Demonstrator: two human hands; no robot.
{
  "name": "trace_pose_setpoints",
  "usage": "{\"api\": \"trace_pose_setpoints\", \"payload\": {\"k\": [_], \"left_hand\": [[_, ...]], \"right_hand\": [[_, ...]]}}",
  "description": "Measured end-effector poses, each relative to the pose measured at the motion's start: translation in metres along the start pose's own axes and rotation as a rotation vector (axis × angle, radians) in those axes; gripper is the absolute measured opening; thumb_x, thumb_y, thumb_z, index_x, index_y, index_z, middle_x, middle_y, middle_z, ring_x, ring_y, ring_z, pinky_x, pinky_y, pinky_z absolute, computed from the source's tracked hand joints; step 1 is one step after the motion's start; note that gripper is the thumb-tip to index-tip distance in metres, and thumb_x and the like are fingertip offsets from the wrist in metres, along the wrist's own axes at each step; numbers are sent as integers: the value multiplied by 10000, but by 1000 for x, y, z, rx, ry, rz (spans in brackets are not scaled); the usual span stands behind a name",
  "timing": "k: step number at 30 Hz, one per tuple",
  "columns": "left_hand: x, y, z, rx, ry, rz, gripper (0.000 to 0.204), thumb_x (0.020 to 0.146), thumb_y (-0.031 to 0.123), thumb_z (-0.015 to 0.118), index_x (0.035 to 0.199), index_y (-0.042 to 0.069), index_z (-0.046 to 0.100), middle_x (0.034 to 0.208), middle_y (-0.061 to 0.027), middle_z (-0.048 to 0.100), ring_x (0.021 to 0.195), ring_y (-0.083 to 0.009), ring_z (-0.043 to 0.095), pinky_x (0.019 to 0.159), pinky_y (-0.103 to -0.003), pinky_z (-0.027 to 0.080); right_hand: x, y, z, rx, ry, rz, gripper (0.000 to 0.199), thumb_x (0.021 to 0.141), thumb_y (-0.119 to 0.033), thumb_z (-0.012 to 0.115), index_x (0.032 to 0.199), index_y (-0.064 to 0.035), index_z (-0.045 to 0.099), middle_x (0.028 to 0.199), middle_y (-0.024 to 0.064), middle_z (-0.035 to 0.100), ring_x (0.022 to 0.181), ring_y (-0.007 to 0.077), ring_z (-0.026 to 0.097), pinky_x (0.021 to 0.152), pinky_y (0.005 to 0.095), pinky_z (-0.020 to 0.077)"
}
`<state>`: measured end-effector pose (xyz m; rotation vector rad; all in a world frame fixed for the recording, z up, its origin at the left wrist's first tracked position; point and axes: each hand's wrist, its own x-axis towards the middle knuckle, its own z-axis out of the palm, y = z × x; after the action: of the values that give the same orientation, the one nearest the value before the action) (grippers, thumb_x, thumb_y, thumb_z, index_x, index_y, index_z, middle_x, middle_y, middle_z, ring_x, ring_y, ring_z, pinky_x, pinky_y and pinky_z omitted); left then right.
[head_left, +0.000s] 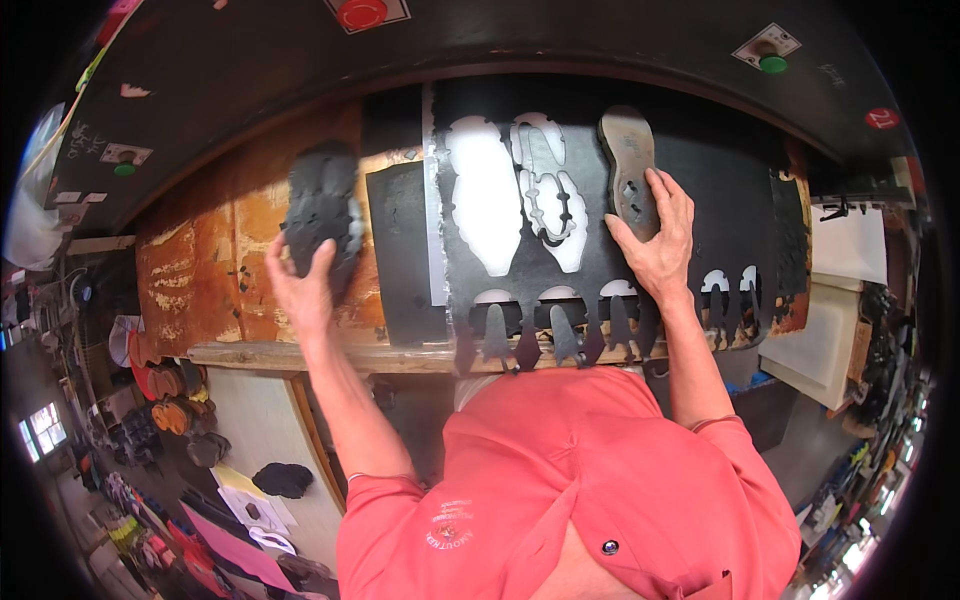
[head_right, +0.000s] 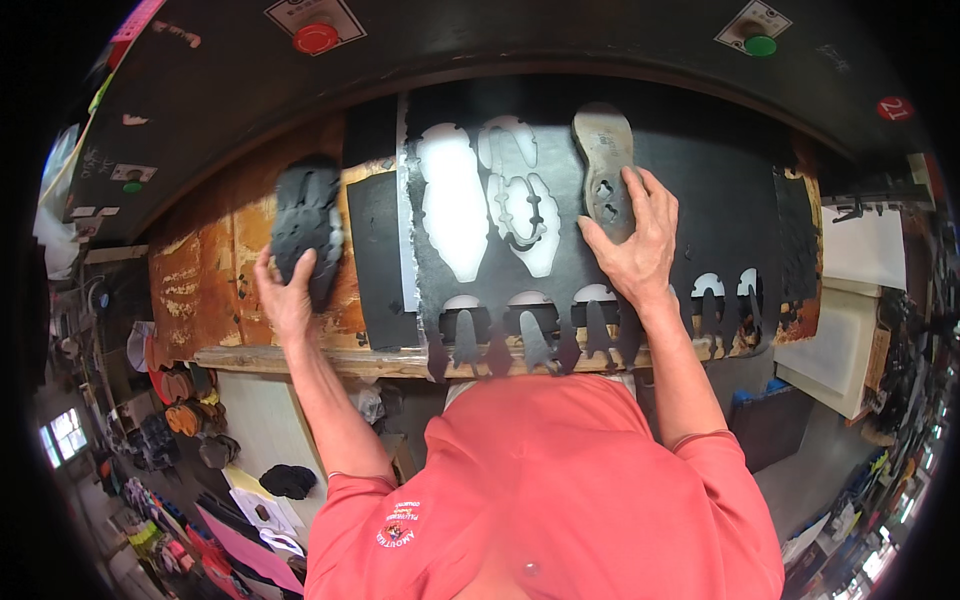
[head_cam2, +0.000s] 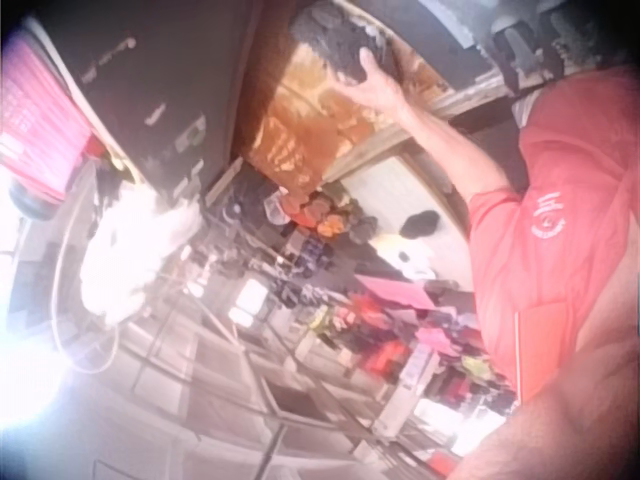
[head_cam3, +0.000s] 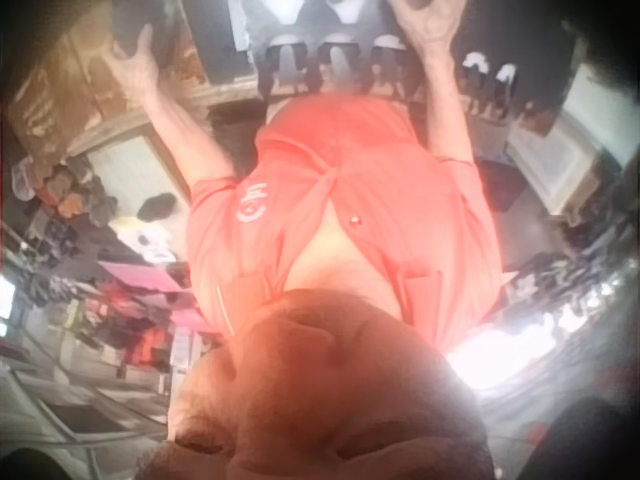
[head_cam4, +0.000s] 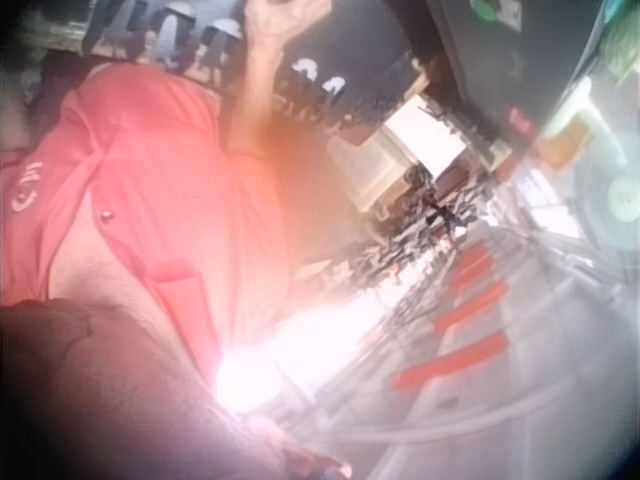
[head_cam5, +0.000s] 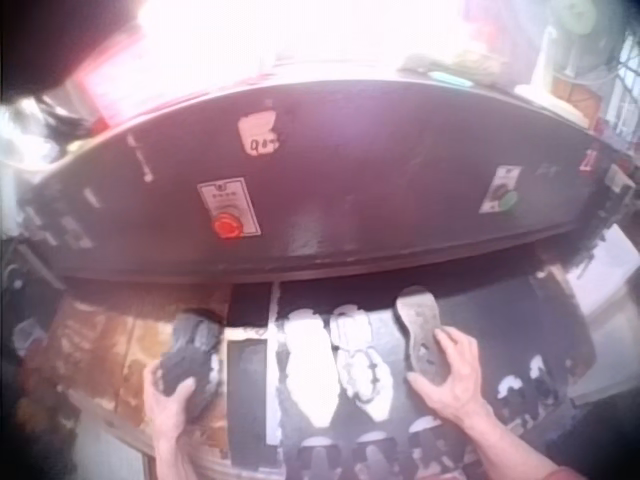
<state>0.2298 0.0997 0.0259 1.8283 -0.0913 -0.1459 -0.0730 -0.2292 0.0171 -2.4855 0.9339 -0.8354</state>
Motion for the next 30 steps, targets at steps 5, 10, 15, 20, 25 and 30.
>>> {"api": "trace_pose_setpoints", "payload": {"k": [5, 10, 15, 20, 25, 30], "left_hand": [[12, -2, -38, 346, -137, 192, 789, 967, 96, 748, 1640, 5, 346, 1588, -245, 484, 1426, -328, 519, 1201, -437, 431], [-3, -20, -32, 741, -159, 241, 949, 1022, 348, 708, 1689, -11, 137, 1703, -315, 228, 1593, -447, 220, 1294, -508, 239], [2, -29, -35, 685, -111, 218, 979, 988, 409, 752, 1686, 4, 198, 1720, -309, 187, 1600, -456, 205, 1298, -534, 218], [-14, -1, -7, 798, 72, 384, 842, 1004, 377, 739, 1647, 4, 343, 1731, -278, 214, 1613, -455, 176, 1301, -550, 203], [-84, 41, 96, 399, -367, 617, 672, 1001, 164, 717, 1597, 1, 453, 1673, -227, 410, 1597, -368, 306, 1308, -448, 232], [-124, 33, 167, 718, -530, 891, 854, 963, 322, 776, 1614, -33, 354, 1630, -316, 400, 1569, -451, 319, 1286, -568, 232]], "right_hand": [[0, 0, 0, 9, 0, 15, 778, 735, -251, 908, 1416, -17, 614, 1428, 220, 579, 1300, 406, 538, 1109, 488, 460], [1, -1, 2, -1, 5, -2, 771, 736, -255, 909, 1406, -10, 618, 1428, 226, 578, 1300, 408, 538, 1110, 490, 457], [1, -1, 2, 16, 17, -1, 759, 736, -271, 901, 1390, 0, 627, 1419, 235, 578, 1293, 417, 539, 1109, 500, 451], [1, 5, -2, 6, -3, -28, 783, 730, -321, 876, 1390, 13, 621, 1443, 266, 546, 1305, 449, 526, 1120, 528, 438], [0, 5, -3, 125, -54, 25, 732, 732, -246, 846, 1394, -8, 646, 1512, 289, 504, 1387, 468, 487, 1162, 519, 439], [2, 3, -9, 191, -57, 95, 702, 687, -201, 895, 1341, -36, 699, 1531, 237, 530, 1388, 412, 525, 1147, 474, 463]]}}
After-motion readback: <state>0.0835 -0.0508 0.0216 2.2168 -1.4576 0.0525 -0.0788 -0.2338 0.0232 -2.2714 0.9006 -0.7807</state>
